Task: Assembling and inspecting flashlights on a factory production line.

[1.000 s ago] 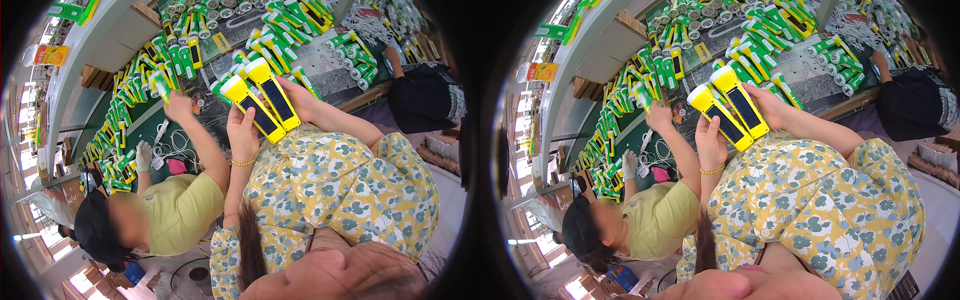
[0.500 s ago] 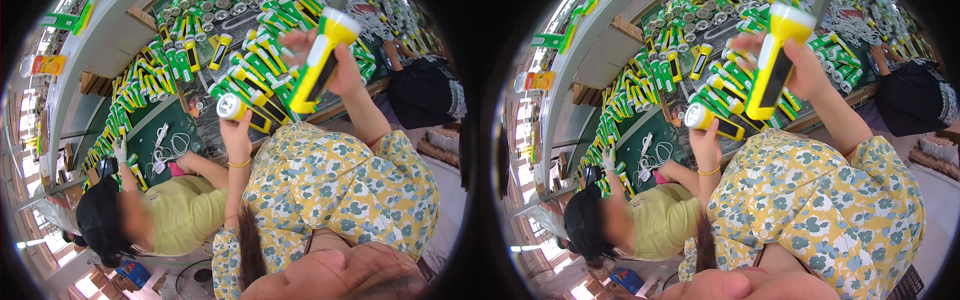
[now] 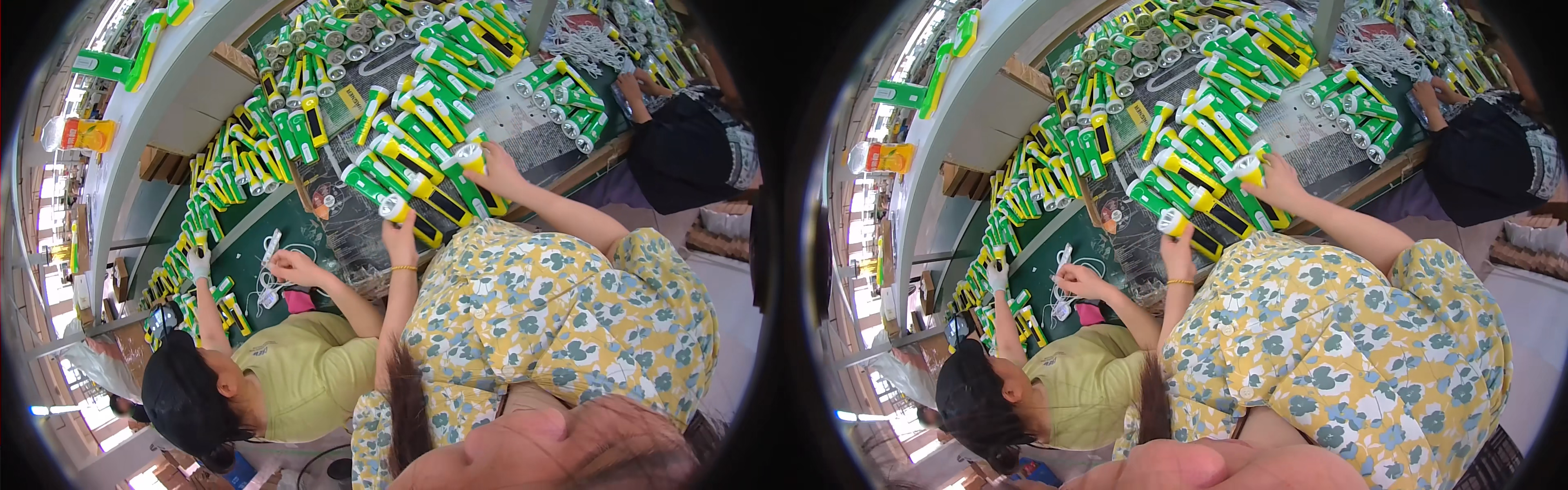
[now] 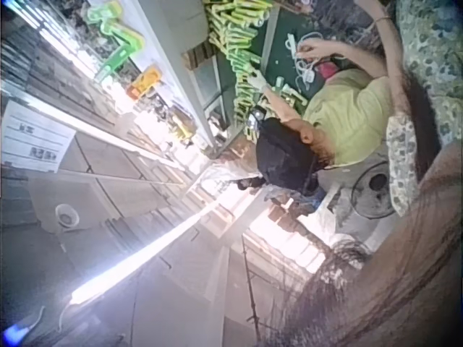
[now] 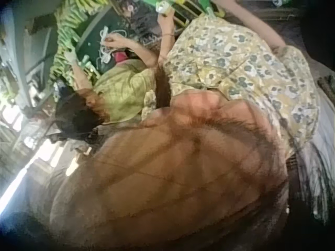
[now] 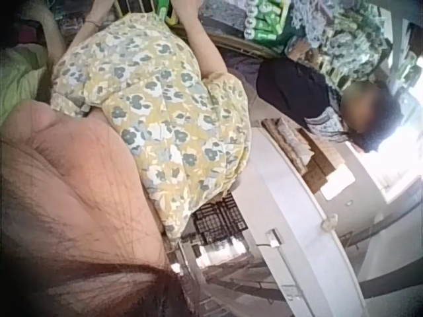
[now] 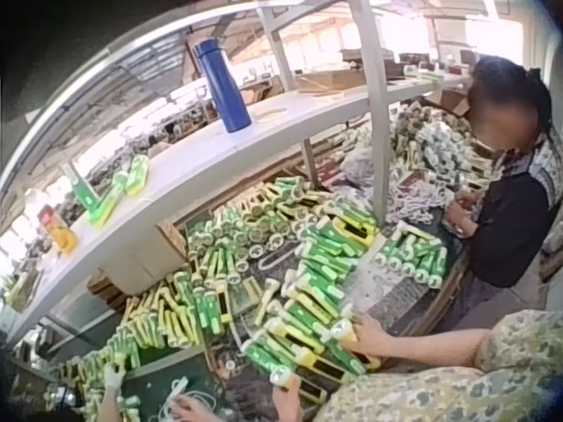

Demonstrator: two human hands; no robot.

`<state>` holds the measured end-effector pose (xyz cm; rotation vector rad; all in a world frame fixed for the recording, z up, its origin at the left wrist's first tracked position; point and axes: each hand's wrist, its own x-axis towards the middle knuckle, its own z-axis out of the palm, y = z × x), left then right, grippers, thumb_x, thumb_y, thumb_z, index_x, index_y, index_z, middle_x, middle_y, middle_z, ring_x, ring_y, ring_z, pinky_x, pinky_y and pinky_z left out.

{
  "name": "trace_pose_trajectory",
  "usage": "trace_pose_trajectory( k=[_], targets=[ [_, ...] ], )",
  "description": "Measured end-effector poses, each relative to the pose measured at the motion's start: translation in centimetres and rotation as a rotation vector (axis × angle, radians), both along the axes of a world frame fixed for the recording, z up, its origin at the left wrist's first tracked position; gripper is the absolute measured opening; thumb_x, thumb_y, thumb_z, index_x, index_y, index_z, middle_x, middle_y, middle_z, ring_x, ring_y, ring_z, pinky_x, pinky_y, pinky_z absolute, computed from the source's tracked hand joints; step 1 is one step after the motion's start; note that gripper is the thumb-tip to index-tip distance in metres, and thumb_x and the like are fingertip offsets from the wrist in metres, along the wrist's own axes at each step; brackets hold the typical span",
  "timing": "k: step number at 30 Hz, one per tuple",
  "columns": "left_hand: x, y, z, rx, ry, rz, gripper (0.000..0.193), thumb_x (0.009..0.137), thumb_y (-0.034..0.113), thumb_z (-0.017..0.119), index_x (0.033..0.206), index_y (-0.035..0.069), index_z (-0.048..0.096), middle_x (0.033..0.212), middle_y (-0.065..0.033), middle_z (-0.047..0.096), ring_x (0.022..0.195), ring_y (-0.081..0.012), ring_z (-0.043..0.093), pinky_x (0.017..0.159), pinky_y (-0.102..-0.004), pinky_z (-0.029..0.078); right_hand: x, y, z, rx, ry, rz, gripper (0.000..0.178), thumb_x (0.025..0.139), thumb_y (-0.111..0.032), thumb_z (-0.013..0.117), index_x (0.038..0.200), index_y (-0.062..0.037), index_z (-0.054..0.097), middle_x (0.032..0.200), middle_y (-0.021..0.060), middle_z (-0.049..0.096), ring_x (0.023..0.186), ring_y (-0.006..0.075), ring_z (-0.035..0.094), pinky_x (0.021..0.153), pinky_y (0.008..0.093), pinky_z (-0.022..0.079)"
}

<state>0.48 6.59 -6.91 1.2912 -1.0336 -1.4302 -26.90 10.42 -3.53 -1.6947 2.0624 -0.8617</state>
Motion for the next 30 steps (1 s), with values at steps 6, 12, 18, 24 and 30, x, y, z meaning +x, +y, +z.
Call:
trace_pose_trajectory(
  k=[6, 12, 18, 24, 30],
  targets=[
    [-0.5, -0.8, -3.3, 0.076, -0.133, -0.096, 0.034, 0.085, 0.013, 0.067, 0.114, 0.004, 0.052, 0.092, -0.0019, 0.06, 0.071, -0.0095, 0.054, 0.056, -0.025, 0.043, 3.0, -0.1, -1.5, 0.012, 0.23, -0.012, 0.079, 0.074, -0.05, 0.07, 0.124, 0.0055, 0.045, 0.141, 0.028, 0.027, 0.13, 0.0456, 0.03, 0.106, 0.0546, 0.025],
    [0.4, 1.2, -2.2, 0.102, -0.149, -0.29, 0.042, 0.087, 0.01, 0.063, 0.124, -0.002, 0.047, 0.117, -0.0101, 0.058, 0.105, -0.0172, 0.055, 0.088, -0.0328, 0.043, 1.3, 1.5, -1.0, 0.017, 0.104, -0.069, 0.098, 0.069, -0.042, 0.077, 0.143, -0.0069, 0.022, 0.143, 0.0255, 0.025, 0.132, 0.0428, 0.026, 0.108, 0.0534, 0.024],
    [3.3, 3.2, -1.5, 0.199, -0.224, -0.183, 0.05, 0.089, 0.016, 0.062, 0.133, 0.0, 0.043, 0.116, -0.0087, 0.059, 0.103, -0.0162, 0.057, 0.084, -0.0245, 0.043, 2.2, 3.2, 1.1, -0.09, 0.076, -0.038, 0.092, 0.071, -0.033, 0.076, 0.142, -0.0076, 0.024, 0.142, 0.0224, 0.027, 0.13, 0.0404, 0.029, 0.107, 0.0504, 0.026],
    [4.7, 2.6, 1.2, 0.307, -0.16, -0.133, 0.054, 0.09, 0.025, 0.06, 0.137, 0.005, 0.041, 0.11, -0.0007, 0.056, 0.093, -0.011, 0.052, 0.077, -0.0344, 0.045, 2.6, -0.9, 8.0, -0.361, -0.001, 0.093, 0.051, 0.077, -0.014, 0.069, 0.124, -0.0073, 0.049, 0.128, 0.0152, 0.046, 0.119, 0.0365, 0.044, 0.101, 0.0444, 0.035],
    [4.9, -3.1, 4.9, 0.106, -0.091, -0.003, 0.046, 0.091, 0.024, 0.059, 0.131, 0.005, 0.048, 0.106, -0.0015, 0.058, 0.089, -0.012, 0.055, 0.078, -0.0302, 0.046, 2.8, -10.6, 10.5, -0.093, -0.059, 0.323, 0.045, 0.087, -0.029, 0.059, 0.127, -0.0101, 0.051, 0.114, 0.0121, 0.059, 0.102, 0.0289, 0.059, 0.085, 0.0387, 0.048]
  ],
)
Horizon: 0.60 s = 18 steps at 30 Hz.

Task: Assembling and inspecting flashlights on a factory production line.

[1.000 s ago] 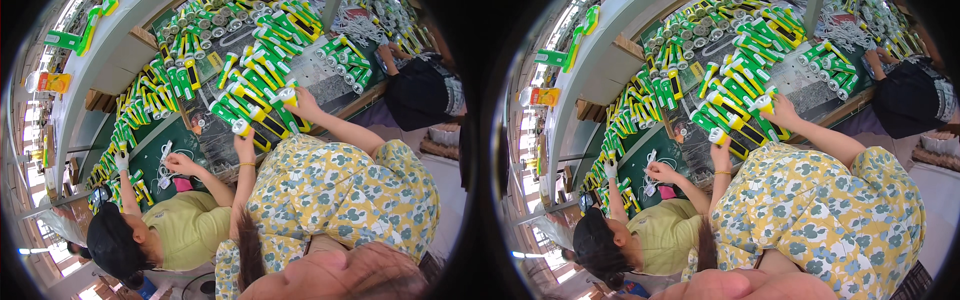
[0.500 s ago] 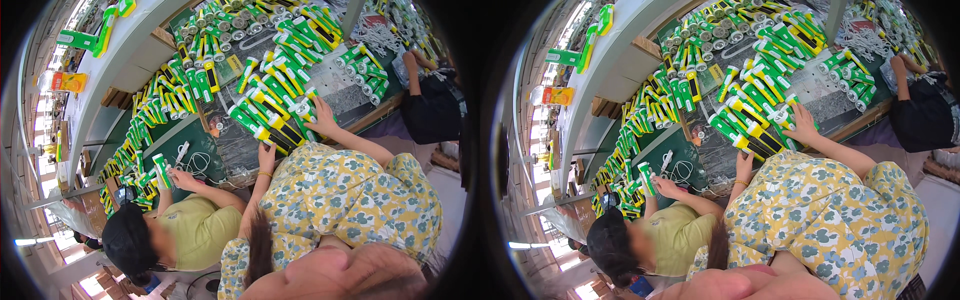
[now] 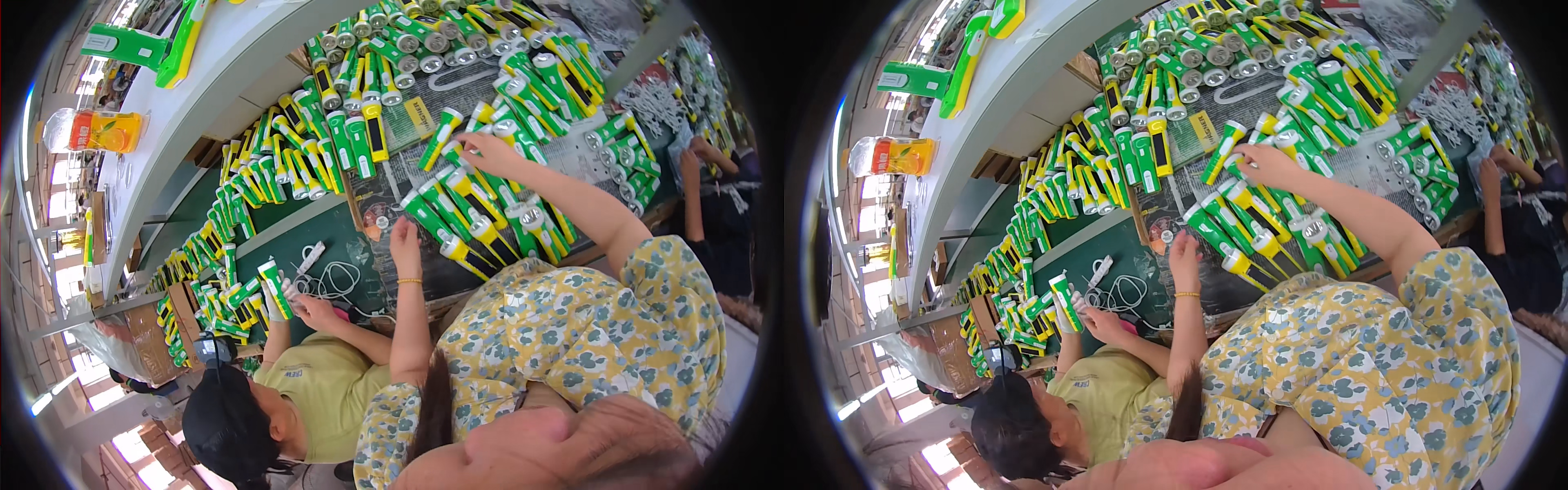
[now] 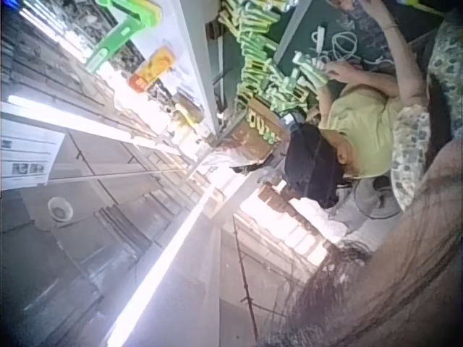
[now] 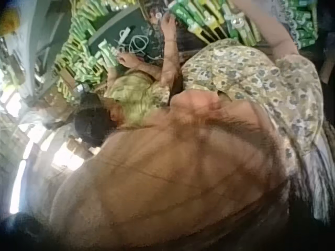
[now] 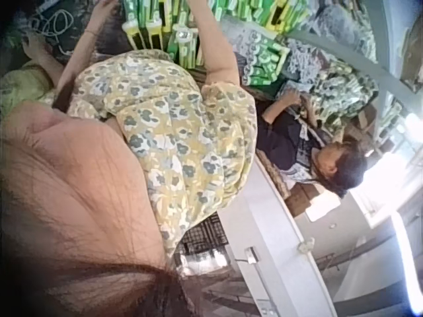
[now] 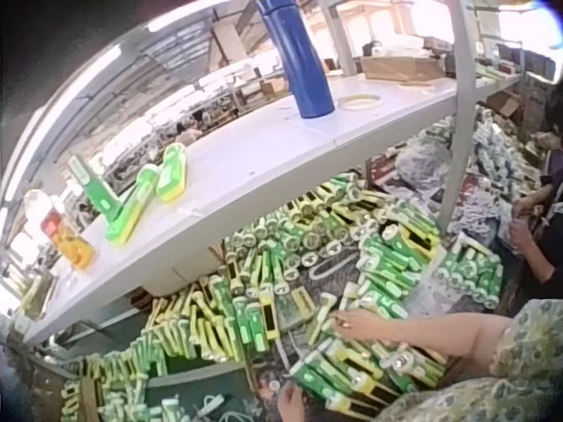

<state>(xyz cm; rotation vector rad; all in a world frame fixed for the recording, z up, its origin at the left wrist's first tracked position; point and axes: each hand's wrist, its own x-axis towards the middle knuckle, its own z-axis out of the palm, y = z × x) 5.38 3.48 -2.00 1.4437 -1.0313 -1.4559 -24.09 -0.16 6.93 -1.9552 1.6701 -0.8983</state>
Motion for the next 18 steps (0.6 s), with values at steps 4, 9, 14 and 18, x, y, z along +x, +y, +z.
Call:
trace_pose_trajectory(
  k=[4, 9, 14, 18],
  targets=[
    [0.9, -7.5, 1.0, -0.576, -0.464, -0.058, 0.041, 0.088, 0.02, 0.061, 0.125, 0.004, 0.054, 0.109, -0.0104, 0.059, 0.098, -0.0223, 0.056, 0.085, -0.0342, 0.046, 4.1, -6.8, 3.3, 0.434, 0.401, -0.118, 0.052, 0.09, -0.049, 0.047, 0.128, -0.0139, 0.052, 0.106, 0.0086, 0.066, 0.093, 0.0282, 0.065, 0.075, 0.0426, 0.052],
    [-1.4, -14.8, 4.3, -0.683, -1.084, 0.007, 0.044, 0.086, 0.02, 0.063, 0.126, 0.006, 0.052, 0.116, -0.0201, 0.052, 0.107, -0.0329, 0.053, 0.089, -0.0408, 0.047, 4.9, -9.5, -0.1, 0.613, 0.563, -0.085, 0.056, 0.089, -0.055, 0.043, 0.128, -0.0154, 0.052, 0.106, 0.0073, 0.067, 0.094, 0.0278, 0.065, 0.076, 0.0432, 0.052],
    [-3.7, -16.5, 6.1, -0.399, -1.224, -0.066, 0.053, 0.085, 0.024, 0.066, 0.129, 0.003, 0.046, 0.114, -0.0217, 0.053, 0.111, -0.0356, 0.052, 0.083, -0.0434, 0.051, 4.1, -7.1, -1.1, 0.412, 0.191, -0.206, 0.043, 0.087, -0.047, 0.054, 0.117, -0.0154, 0.057, 0.101, 0.0125, 0.064, 0.091, 0.031, 0.063, 0.076, 0.042, 0.051],
    [-2.1, -17.7, 5.4, -0.34, -1.222, -0.198, 0.059, 0.082, 0.023, 0.068, 0.127, -0.005, 0.042, 0.114, -0.0237, 0.056, 0.096, -0.0378, 0.061, 0.075, -0.0437, 0.055, 5.2, -4.2, 1.5, 0.04, 0.058, -0.203, 0.028, 0.087, -0.033, 0.061, 0.106, -0.0125, 0.057, 0.09, 0.0122, 0.059, 0.081, 0.0306, 0.059, 0.071, 0.0424, 0.048]
  ],
)
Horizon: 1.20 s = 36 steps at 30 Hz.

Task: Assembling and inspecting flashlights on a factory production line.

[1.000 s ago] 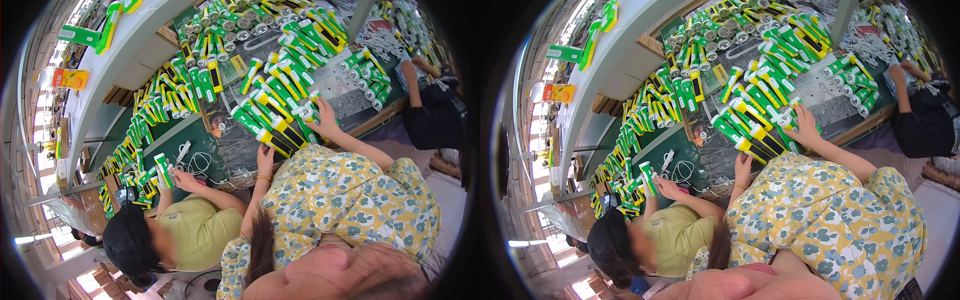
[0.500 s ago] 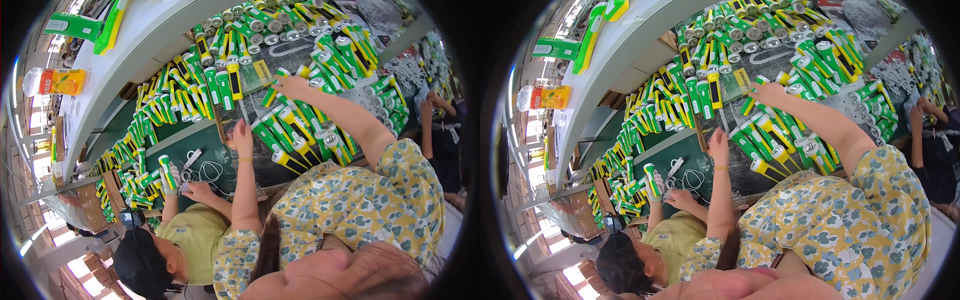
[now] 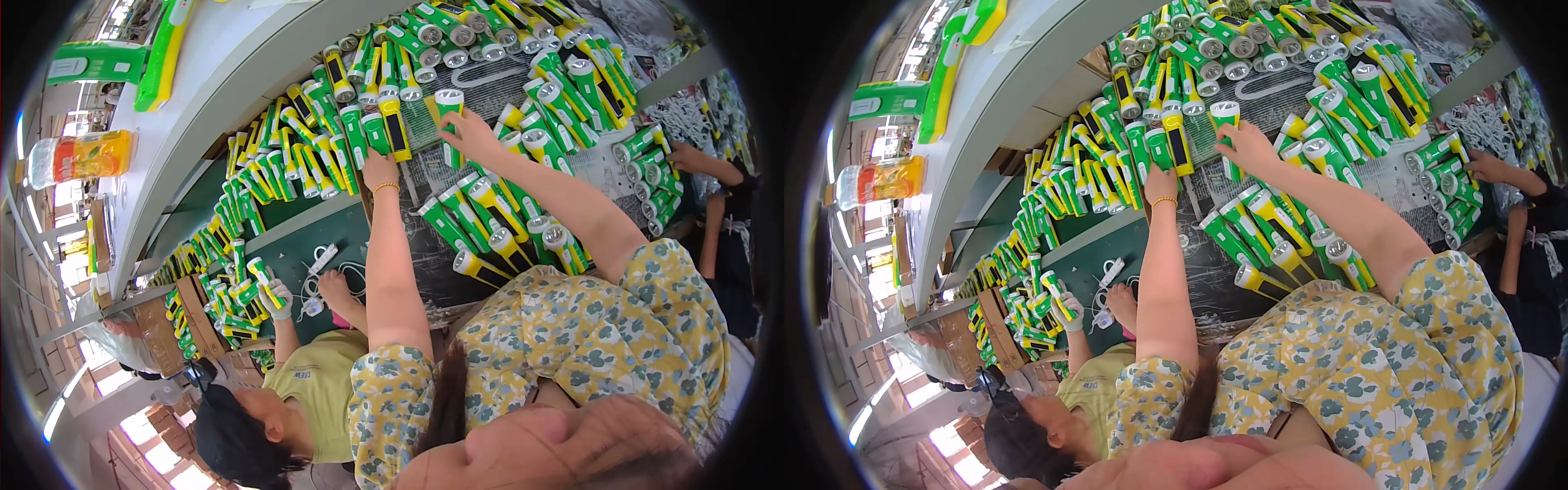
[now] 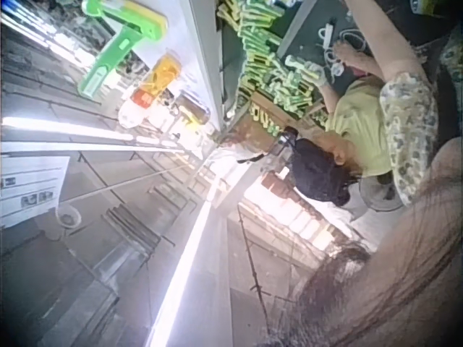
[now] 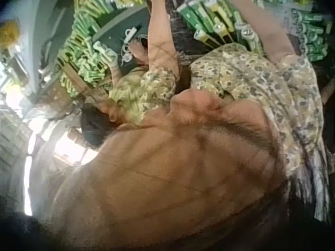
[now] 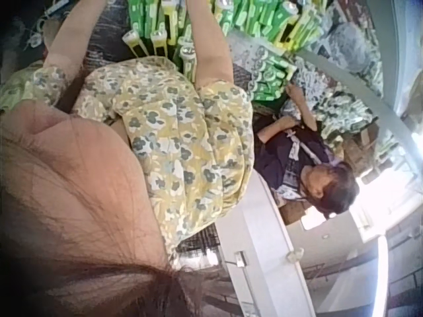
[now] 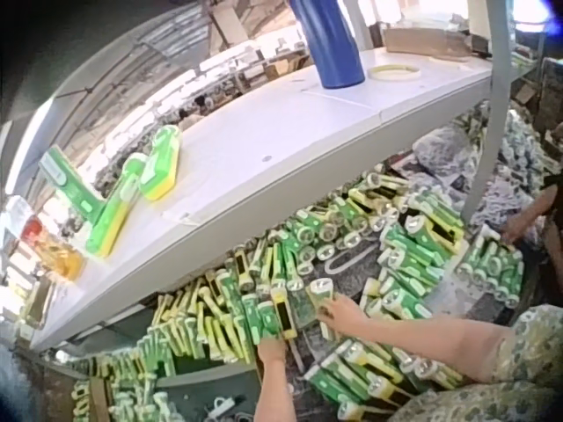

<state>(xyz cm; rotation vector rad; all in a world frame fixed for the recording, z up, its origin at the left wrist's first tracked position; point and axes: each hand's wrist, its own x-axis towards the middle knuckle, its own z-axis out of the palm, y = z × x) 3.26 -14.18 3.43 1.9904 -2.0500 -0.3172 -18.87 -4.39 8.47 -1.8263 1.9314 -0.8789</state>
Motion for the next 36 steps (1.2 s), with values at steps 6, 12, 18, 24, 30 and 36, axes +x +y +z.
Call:
trace_pose_trajectory(
  k=[6, 12, 18, 24, 30, 36],
  targets=[
    [2.9, -0.2, -3.2, -0.026, 0.152, 0.059, 0.058, 0.069, 0.028, 0.075, 0.111, -0.005, 0.052, 0.097, -0.0244, 0.064, 0.091, -0.0397, 0.063, 0.078, -0.0448, 0.052, 1.0, 5.0, 4.4, -0.241, -0.394, 0.137, 0.014, 0.088, -0.014, 0.061, 0.094, -0.0085, 0.049, 0.087, 0.0082, 0.049, 0.072, 0.0211, 0.049, 0.065, 0.0344, 0.042],
    [1.0, 8.4, 2.2, 0.429, 1.542, -0.059, 0.032, 0.083, -0.004, 0.058, 0.114, 0.001, 0.05, 0.091, -0.0087, 0.059, 0.081, -0.0193, 0.062, 0.07, -0.0358, 0.055, -1.6, 13.7, 5.8, -0.108, -0.768, 0.251, 0.046, 0.093, -0.011, 0.054, 0.136, -0.0135, 0.039, 0.105, 0.0053, 0.054, 0.083, 0.0107, 0.05, 0.074, 0.026, 0.043],
    [0.3, 19.6, 5.3, 0.573, 2.101, -0.216, 0.052, 0.089, 0.024, 0.061, 0.135, 0.014, 0.04, 0.103, -0.0067, 0.058, 0.104, -0.0232, 0.057, 0.091, -0.0446, 0.049, -2.3, 15.4, 1.7, 0.639, -1.785, 0.071, 0.044, 0.097, -0.034, 0.05, 0.132, -0.0074, 0.044, 0.102, 0.0108, 0.059, 0.085, 0.0158, 0.059, 0.073, 0.029, 0.051],
    [-0.1, 22.3, 6.3, 0.544, 2.241, -0.23, 0.068, 0.088, 0.07, 0.033, 0.129, 0.018, 0.045, 0.092, -0.0038, 0.059, 0.082, -0.0201, 0.059, 0.073, -0.0374, 0.048, -0.1, 15.3, 2.8, 0.735, -1.751, 0.001, 0.048, 0.097, -0.047, 0.042, 0.126, -0.0094, 0.048, 0.104, 0.0093, 0.063, 0.076, 0.0199, 0.062, 0.068, 0.0331, 0.054],
    [-0.3, 22.8, 6.9, 0.426, 2.075, -0.163, 0.057, 0.094, 0.062, 0.033, 0.122, 0.015, 0.047, 0.087, -0.0025, 0.056, 0.075, -0.0178, 0.054, 0.069, -0.0355, 0.046, 0.0, 15.1, 2.4, 0.557, -1.615, 0.196, 0.047, 0.099, -0.039, 0.042, 0.139, -0.0177, 0.03, 0.099, 0.0087, 0.06, 0.069, 0.0192, 0.061, 0.061, 0.0327, 0.053],
    [-0.4, 23.3, 6.7, 0.56, 2.168, -0.238, 0.056, 0.094, 0.061, 0.034, 0.121, 0.014, 0.049, 0.085, -0.0013, 0.053, 0.071, -0.0161, 0.052, 0.063, -0.0317, 0.045, 0.1, 15.5, 3.7, 0.523, -1.549, 0.212, 0.048, 0.099, -0.034, 0.044, 0.142, -0.0187, 0.027, 0.101, 0.0084, 0.057, 0.071, 0.0179, 0.061, 0.06, 0.0299, 0.053]
  ],
)
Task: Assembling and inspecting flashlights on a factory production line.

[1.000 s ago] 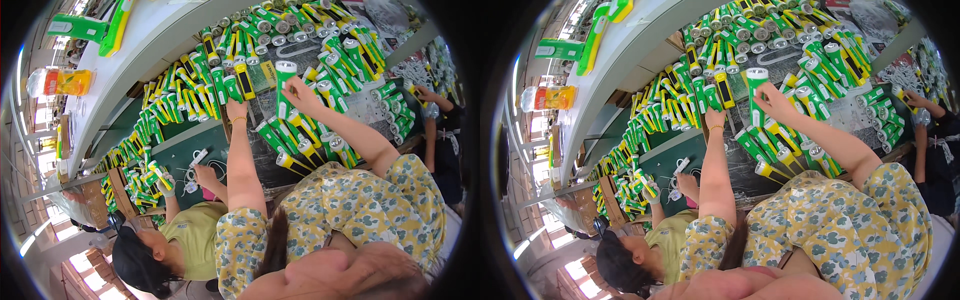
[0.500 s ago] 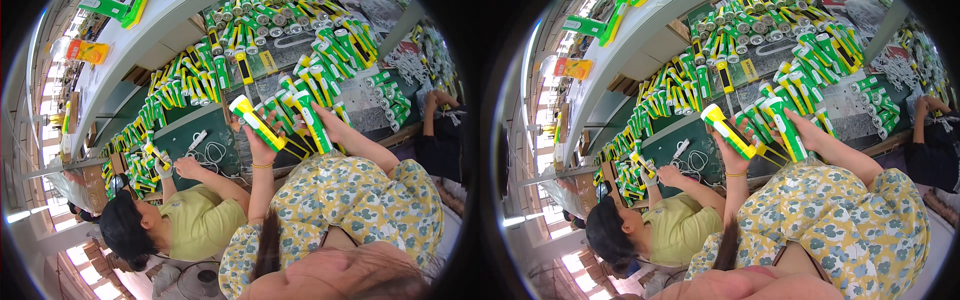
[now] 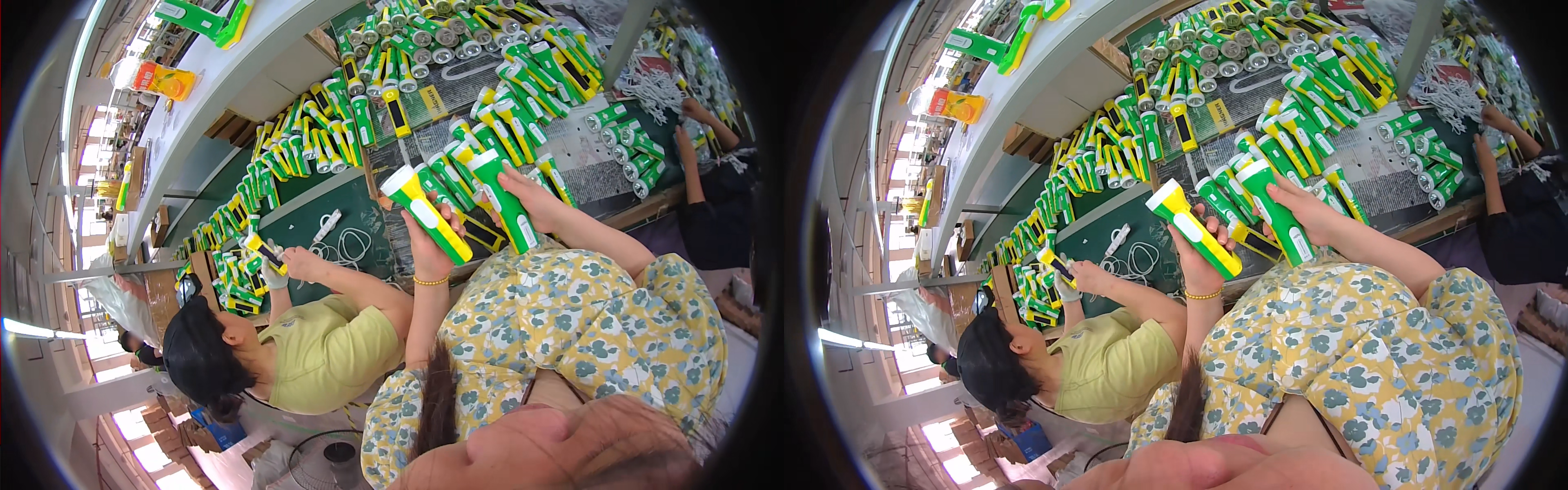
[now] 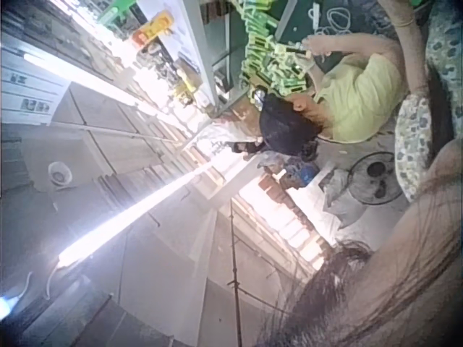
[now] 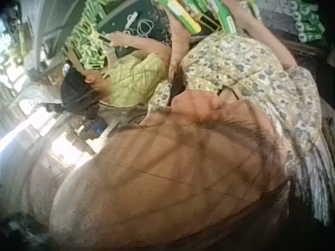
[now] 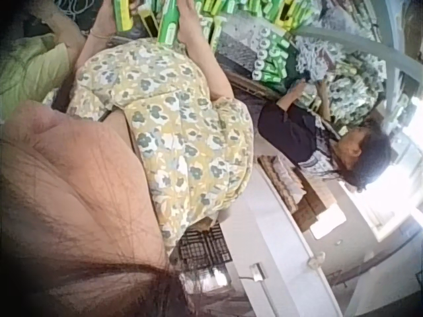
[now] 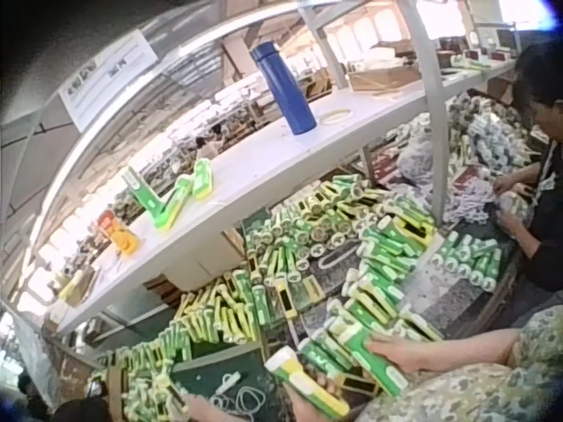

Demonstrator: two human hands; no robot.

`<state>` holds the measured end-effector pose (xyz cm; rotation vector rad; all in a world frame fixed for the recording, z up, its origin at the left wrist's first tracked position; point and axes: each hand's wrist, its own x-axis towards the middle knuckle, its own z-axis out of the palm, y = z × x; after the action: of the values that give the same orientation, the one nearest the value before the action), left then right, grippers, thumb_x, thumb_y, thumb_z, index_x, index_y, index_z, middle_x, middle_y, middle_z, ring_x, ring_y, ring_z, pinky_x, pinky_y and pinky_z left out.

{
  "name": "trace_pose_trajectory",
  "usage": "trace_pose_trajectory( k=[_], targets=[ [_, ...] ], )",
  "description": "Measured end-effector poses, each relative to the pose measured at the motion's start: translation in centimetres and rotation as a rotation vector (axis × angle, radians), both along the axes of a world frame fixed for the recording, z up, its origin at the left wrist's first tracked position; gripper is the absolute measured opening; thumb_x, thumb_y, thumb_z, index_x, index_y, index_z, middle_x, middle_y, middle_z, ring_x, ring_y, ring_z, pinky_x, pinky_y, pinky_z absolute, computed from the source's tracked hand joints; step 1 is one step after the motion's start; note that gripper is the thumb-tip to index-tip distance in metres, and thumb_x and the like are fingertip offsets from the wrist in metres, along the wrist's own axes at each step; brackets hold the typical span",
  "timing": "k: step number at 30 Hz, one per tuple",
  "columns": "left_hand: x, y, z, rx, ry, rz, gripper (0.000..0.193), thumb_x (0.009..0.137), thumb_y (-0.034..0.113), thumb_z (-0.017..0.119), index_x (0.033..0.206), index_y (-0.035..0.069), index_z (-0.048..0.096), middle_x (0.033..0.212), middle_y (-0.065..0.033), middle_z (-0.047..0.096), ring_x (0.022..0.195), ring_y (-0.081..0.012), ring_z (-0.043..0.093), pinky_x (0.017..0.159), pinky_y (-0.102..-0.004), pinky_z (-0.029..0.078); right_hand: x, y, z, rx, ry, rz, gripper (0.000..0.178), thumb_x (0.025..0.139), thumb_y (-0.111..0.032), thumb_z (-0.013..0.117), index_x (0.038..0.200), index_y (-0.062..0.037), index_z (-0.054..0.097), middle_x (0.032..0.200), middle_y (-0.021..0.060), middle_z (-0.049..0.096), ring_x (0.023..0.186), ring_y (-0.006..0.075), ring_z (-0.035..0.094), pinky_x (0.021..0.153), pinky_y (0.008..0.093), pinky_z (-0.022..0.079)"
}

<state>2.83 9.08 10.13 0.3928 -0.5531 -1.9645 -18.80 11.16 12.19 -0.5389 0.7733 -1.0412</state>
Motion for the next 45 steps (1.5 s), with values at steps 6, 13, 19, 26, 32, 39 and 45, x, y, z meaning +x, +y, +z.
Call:
trace_pose_trajectory(
  k=[6, 13, 19, 26, 32, 39, 45],
  targets=[
    [0.0, 0.3, -0.2, 0.004, 0.062, -0.059, 0.056, 0.095, 0.06, 0.033, 0.122, 0.013, 0.048, 0.086, -0.0019, 0.053, 0.071, -0.0156, 0.052, 0.064, -0.0317, 0.045, 0.2, -0.2, 0.3, -0.032, -0.027, -0.006, 0.053, 0.099, -0.029, 0.046, 0.145, -0.0164, 0.022, 0.101, 0.0094, 0.058, 0.072, 0.0186, 0.061, 0.062, 0.0301, 0.053],
    [-0.5, 0.4, -0.3, 0.014, -0.067, -0.005, 0.052, 0.098, 0.054, 0.032, 0.123, 0.011, 0.048, 0.093, -0.0031, 0.056, 0.079, -0.0165, 0.054, 0.068, -0.0323, 0.046, 0.3, -1.1, -0.1, -0.04, -0.06, 0.009, 0.052, 0.099, -0.028, 0.046, 0.145, -0.0189, 0.024, 0.104, 0.0092, 0.057, 0.074, 0.0179, 0.061, 0.064, 0.0293, 0.054],
    [-1.8, 0.5, 0.6, 0.098, -0.158, 0.059, 0.047, 0.1, 0.047, 0.031, 0.123, 0.011, 0.05, 0.095, -0.0037, 0.059, 0.082, -0.018, 0.057, 0.072, -0.0317, 0.048, 0.3, -1.5, -0.6, -0.011, -0.044, -0.035, 0.049, 0.099, -0.025, 0.045, 0.143, -0.0142, 0.026, 0.105, 0.012, 0.06, 0.074, 0.0187, 0.062, 0.064, 0.0303, 0.054],
    [-1.9, 0.3, -0.1, 0.163, -0.179, 0.047, 0.048, 0.099, 0.05, 0.03, 0.125, 0.014, 0.049, 0.094, -0.0012, 0.058, 0.081, -0.0167, 0.055, 0.069, -0.0312, 0.047, 0.2, -1.8, -1.1, 0.018, 0.016, -0.081, 0.04, 0.1, -0.027, 0.045, 0.134, -0.0078, 0.034, 0.094, 0.0102, 0.062, 0.067, 0.0159, 0.06, 0.06, 0.0272, 0.053],
    [-1.9, 0.2, -0.4, 0.249, -0.192, 0.002, 0.053, 0.097, 0.056, 0.032, 0.123, 0.013, 0.049, 0.087, -0.0007, 0.055, 0.073, -0.0149, 0.051, 0.063, -0.0294, 0.044, 0.4, -1.5, -0.8, -0.019, 0.02, -0.07, 0.038, 0.1, -0.03, 0.044, 0.132, -0.0103, 0.04, 0.102, 0.0076, 0.061, 0.072, 0.0143, 0.06, 0.065, 0.0278, 0.053],
    [-1.6, 0.3, -0.7, 0.268, -0.057, -0.113, 0.054, 0.094, 0.06, 0.035, 0.117, 0.014, 0.049, 0.084, 0.0004, 0.051, 0.069, -0.0134, 0.048, 0.061, -0.029, 0.043, 0.6, -1.5, 0.2, -0.052, -0.183, 0.002, 0.039, 0.1, -0.023, 0.034, 0.133, -0.0033, 0.038, 0.121, 0.0103, 0.053, 0.11, 0.0201, 0.053, 0.098, 0.0379, 0.041],
    [-1.7, 0.4, -0.9, 0.247, 0.022, -0.169, 0.056, 0.095, 0.059, 0.034, 0.123, 0.014, 0.048, 0.086, 0.0004, 0.052, 0.072, -0.0135, 0.048, 0.063, -0.0293, 0.043, 0.6, -1.1, 1.5, -0.035, -0.038, -0.014, 0.047, 0.097, -0.017, 0.05, 0.139, -0.0034, 0.033, 0.119, 0.0079, 0.054, 0.108, 0.0162, 0.055, 0.093, 0.0335, 0.045]
  ],
)
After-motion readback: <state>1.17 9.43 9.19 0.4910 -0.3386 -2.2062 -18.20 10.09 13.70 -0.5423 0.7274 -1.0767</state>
